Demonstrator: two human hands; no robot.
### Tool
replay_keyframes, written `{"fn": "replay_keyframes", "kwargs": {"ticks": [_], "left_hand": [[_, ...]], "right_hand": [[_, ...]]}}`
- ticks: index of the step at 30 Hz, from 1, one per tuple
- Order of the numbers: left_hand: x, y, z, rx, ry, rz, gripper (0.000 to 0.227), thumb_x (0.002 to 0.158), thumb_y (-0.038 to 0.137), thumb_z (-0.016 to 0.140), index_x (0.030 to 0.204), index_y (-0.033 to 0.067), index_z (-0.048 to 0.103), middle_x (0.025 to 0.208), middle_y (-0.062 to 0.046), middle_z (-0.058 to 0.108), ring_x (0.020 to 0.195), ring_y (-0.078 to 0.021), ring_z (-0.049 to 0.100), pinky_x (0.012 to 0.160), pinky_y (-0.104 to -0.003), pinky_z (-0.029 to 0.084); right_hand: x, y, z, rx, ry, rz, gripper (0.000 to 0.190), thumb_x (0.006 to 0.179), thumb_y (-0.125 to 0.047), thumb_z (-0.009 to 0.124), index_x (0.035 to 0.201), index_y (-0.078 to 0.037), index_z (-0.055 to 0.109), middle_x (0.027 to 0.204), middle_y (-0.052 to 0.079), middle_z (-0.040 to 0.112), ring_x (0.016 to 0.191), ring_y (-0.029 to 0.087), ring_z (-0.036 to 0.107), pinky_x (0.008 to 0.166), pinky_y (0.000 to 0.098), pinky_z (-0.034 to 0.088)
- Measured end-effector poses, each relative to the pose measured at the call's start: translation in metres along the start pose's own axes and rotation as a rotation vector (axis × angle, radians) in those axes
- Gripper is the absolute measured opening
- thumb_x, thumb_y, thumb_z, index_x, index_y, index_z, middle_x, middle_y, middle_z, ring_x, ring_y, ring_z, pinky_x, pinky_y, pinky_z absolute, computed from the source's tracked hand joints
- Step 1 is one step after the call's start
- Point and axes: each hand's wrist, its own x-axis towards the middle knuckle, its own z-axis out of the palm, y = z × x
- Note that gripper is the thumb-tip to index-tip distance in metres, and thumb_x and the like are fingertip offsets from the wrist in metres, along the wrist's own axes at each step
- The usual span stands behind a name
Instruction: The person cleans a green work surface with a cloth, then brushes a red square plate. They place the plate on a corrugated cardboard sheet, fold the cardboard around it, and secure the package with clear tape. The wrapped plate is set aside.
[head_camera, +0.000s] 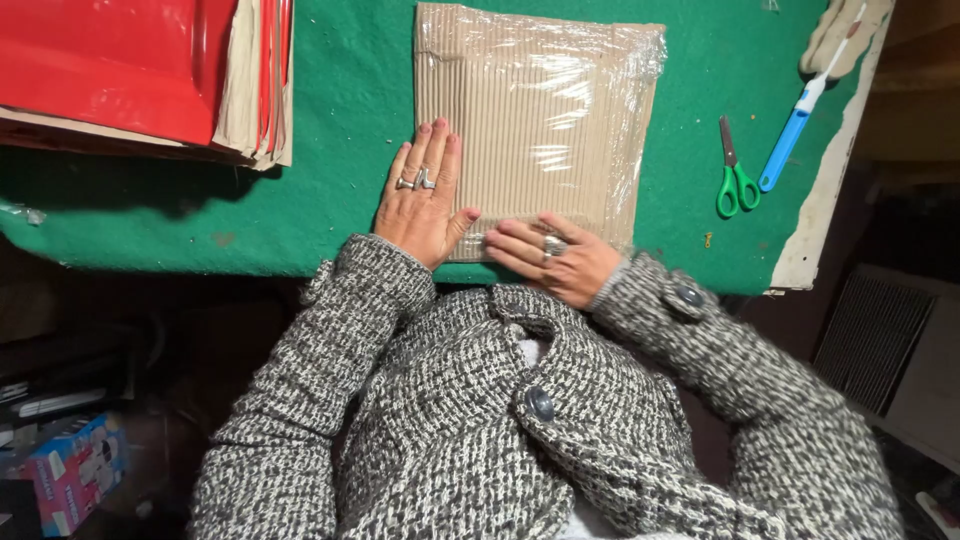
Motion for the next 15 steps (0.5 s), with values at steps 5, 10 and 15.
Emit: {"fn": "replay_keyframes", "kwargs": {"ticks": [5,10,15], "left_hand": [[-0.002,-0.003,0.004,0.017,0.003,-0.002,0.082,0.109,0.051,0.041,0.165,0.0002,0.01,0.173,-0.021,0.01,0.161,-0.0362,0.012,0.132,-0.05,0.013],[0.001,0.0,-0.003,0.003,0.015,0.012,0.082,0.108,0.051,0.043,0.164,-0.0008,0.013,0.172,-0.021,0.013,0.161,-0.0361,0.014,0.131,-0.051,0.014],[0.0,-0.002,0.0,-0.009,0.038,0.027,0.081,0.108,0.053,0.04,0.164,-0.0005,0.015,0.172,-0.022,0.014,0.16,-0.0367,0.015,0.131,-0.051,0.014]], "right_hand": [[0.025,-0.004,0.008,0.167,0.011,-0.081,0.073,0.101,-0.052,0.038,0.162,-0.016,0.026,0.17,0.001,0.025,0.156,0.016,0.021,0.126,0.0408,0.011],[-0.001,0.002,0.019,0.163,0.054,-0.037,0.07,0.104,-0.055,0.035,0.163,-0.016,0.026,0.17,0.001,0.025,0.157,0.015,0.02,0.127,0.0417,0.01],[-0.052,-0.007,0.05,0.293,0.153,0.243,0.089,0.101,-0.069,0.037,0.163,-0.007,0.025,0.169,0.012,0.023,0.158,0.026,0.016,0.126,0.0508,0.004]]}}
